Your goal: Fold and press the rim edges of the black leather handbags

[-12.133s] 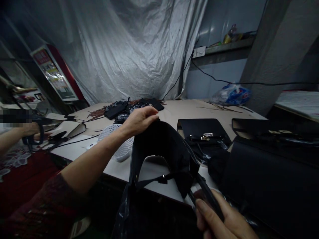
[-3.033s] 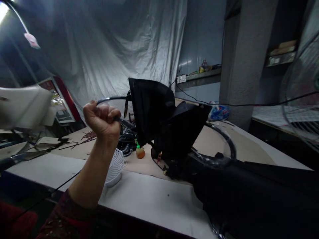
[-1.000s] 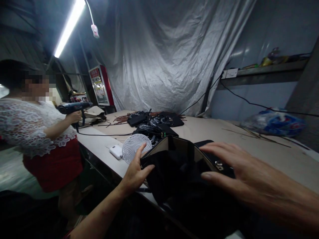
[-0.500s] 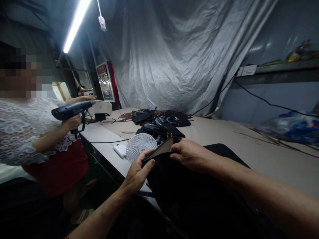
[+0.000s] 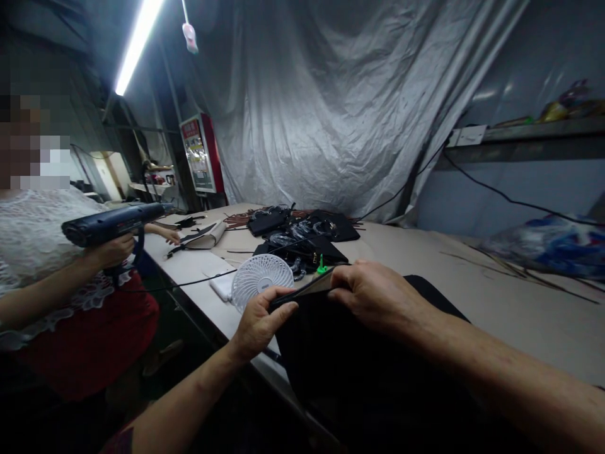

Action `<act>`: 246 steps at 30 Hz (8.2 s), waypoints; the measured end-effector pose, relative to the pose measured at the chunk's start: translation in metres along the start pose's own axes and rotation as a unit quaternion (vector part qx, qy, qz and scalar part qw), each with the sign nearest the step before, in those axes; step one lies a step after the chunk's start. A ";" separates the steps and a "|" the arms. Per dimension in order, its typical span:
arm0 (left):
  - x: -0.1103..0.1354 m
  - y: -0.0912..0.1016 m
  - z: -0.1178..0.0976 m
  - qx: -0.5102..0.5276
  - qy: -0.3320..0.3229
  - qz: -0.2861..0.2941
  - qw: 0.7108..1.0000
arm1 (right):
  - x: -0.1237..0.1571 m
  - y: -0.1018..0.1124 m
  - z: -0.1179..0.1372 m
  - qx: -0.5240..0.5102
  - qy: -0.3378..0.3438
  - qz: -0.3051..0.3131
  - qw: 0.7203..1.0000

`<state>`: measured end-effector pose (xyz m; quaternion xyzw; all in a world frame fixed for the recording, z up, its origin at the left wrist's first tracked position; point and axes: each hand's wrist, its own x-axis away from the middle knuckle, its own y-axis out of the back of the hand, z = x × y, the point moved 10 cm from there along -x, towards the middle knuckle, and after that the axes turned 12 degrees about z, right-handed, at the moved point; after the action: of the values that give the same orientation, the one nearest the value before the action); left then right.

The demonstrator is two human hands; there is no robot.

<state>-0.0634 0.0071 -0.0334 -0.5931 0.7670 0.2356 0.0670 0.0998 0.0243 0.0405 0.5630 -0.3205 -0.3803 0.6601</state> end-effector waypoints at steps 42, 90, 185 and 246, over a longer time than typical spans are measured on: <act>0.007 -0.017 0.008 0.029 -0.008 -0.032 0.999 | -0.008 0.002 -0.010 0.093 -0.079 -0.039 0.992; -0.082 -0.052 -0.047 -0.357 0.021 0.196 0.913 | 0.025 0.023 -0.037 0.061 -0.073 -0.089 0.991; -0.134 -0.091 -0.038 -0.315 -0.015 0.200 0.927 | 0.068 0.012 -0.019 0.327 -0.110 -0.147 0.927; -0.141 -0.126 -0.044 -0.221 -0.059 0.354 0.907 | 0.086 0.023 -0.045 0.245 -0.121 -0.183 0.944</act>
<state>0.1038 0.0882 0.0233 -0.2669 0.8494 0.4421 -0.1088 0.1845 -0.0260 0.0556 0.7058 -0.3726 -0.4699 0.3770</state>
